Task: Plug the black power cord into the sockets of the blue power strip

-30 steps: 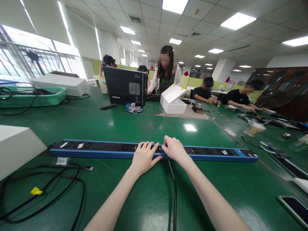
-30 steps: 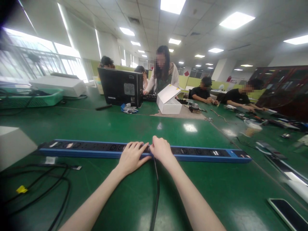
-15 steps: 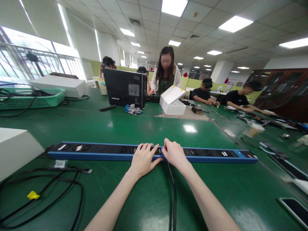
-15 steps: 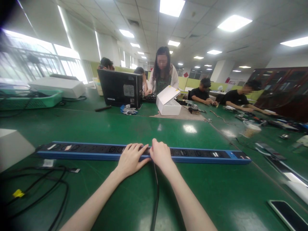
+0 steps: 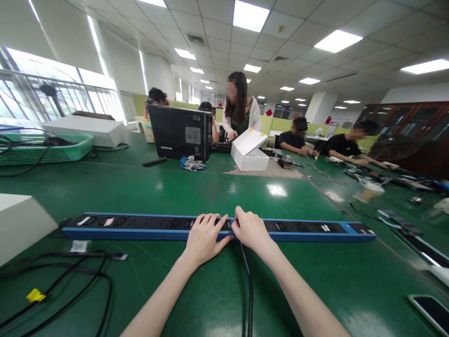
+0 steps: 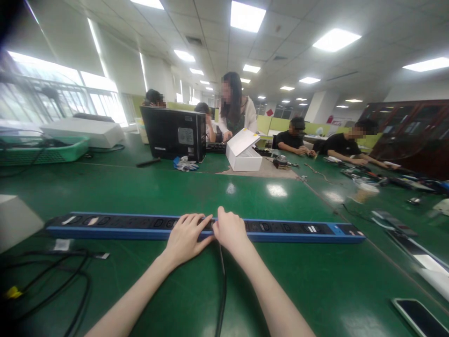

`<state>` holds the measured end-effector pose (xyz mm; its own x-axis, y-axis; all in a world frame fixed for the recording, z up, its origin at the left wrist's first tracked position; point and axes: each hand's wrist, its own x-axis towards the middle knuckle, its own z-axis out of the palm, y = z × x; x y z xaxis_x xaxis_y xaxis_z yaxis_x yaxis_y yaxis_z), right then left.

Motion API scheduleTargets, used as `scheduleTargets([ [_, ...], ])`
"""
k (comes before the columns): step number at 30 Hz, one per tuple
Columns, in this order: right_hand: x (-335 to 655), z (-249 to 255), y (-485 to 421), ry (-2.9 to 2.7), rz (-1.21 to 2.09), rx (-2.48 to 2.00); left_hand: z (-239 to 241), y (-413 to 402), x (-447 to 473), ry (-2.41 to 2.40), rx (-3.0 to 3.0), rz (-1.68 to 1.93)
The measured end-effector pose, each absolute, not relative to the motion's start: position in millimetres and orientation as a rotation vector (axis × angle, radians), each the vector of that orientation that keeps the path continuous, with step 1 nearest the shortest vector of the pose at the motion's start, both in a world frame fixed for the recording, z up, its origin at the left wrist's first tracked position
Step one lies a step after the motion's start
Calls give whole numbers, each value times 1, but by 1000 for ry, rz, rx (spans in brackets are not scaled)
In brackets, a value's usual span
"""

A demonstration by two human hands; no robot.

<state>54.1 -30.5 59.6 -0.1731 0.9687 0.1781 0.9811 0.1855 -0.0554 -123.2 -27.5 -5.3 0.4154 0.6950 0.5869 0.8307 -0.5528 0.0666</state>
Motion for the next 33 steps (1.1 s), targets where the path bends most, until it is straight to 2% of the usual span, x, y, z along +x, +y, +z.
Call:
scheduleTargets([
  [33,57,58,-30,-2131,-66,-1891,-6,-28,-116,-1229,-2358,-852],
])
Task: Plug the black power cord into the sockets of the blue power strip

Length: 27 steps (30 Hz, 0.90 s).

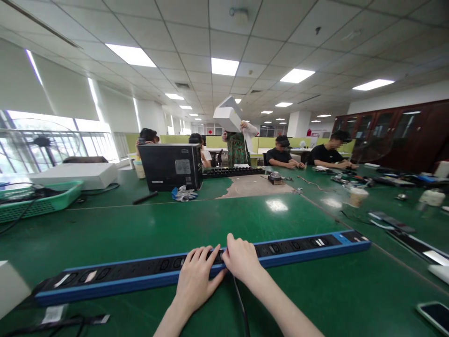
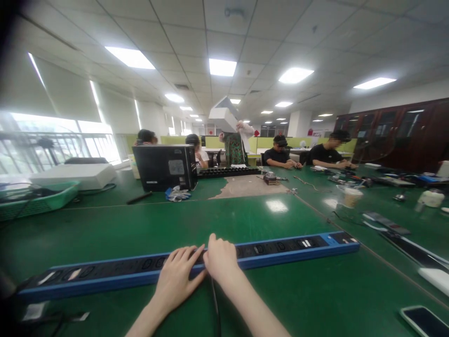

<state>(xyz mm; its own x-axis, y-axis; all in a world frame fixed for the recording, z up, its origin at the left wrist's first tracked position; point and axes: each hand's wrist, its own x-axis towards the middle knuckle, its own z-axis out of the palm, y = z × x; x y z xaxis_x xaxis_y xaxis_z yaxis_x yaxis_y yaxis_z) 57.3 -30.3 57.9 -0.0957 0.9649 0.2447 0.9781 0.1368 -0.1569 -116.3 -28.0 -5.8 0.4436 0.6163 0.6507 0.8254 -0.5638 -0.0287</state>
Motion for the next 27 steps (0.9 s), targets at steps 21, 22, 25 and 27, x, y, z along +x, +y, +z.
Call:
scheduleTargets([
  [21,58,56,-29,-2129,-87,-1892,-7,-27,-116,-1270,-2382,-831],
  [22,58,56,-29,-2124,-90,-1891,-8,-26,-116,-1266,-2381,-829],
  [25,58,56,-28,-2123,-94,-1882,-8,-26,-116,-1251,-2378,-835],
  [27,58,56,-28,-2127,-98,-1876,-8,-26,-116,-1242,-2374,-849],
])
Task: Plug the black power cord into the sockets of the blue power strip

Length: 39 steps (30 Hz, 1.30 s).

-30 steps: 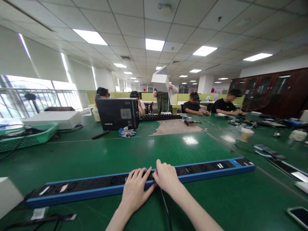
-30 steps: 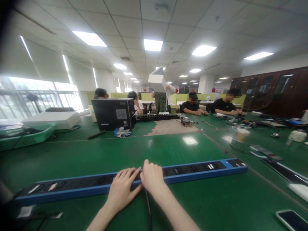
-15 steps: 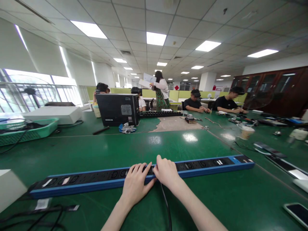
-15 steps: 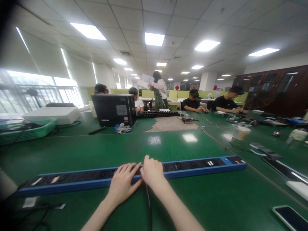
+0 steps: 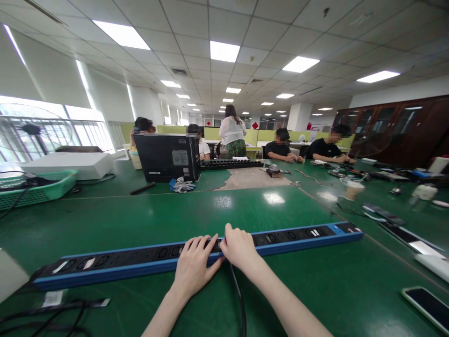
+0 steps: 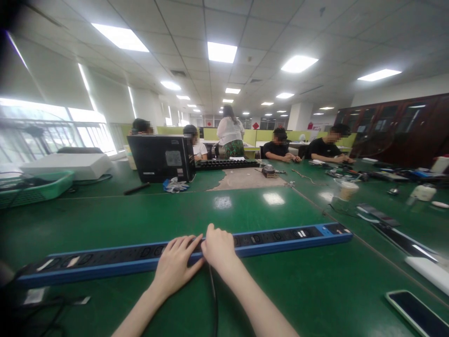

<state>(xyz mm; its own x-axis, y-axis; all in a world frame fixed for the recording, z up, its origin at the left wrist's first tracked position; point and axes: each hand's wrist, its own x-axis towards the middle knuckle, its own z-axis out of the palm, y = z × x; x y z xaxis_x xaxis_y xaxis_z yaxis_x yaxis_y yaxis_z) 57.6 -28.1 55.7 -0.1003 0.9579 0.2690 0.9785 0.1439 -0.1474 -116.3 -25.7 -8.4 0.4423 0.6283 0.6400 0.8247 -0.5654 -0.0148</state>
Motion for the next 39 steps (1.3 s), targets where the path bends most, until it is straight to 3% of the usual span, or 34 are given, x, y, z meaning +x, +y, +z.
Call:
scheduleTargets([
  [39,58,55,-29,-2109,-91,-1875,-7,-26,-115,-1236,-2376,-836],
])
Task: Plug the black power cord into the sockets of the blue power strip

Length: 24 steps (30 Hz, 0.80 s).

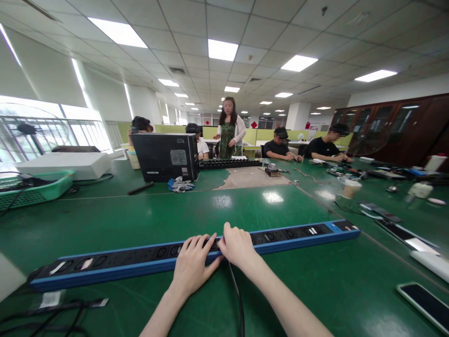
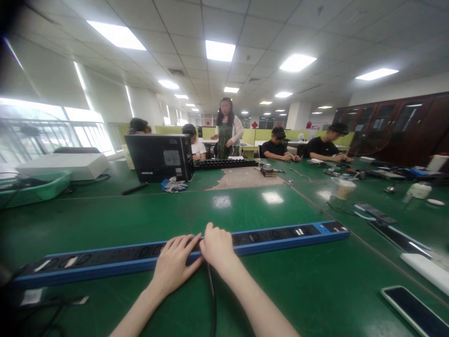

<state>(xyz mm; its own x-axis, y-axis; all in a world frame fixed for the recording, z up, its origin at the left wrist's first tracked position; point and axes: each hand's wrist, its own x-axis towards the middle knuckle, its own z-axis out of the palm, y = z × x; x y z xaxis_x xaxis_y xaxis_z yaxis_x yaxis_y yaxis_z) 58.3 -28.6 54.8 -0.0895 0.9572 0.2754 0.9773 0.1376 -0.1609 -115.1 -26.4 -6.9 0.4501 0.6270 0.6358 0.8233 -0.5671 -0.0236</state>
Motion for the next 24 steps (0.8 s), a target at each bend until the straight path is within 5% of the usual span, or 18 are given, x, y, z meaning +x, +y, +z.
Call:
scheduleTargets([
  [24,65,54,-27,-2120,31,-1847,-9,-26,-116,-1238,-2379,-852],
])
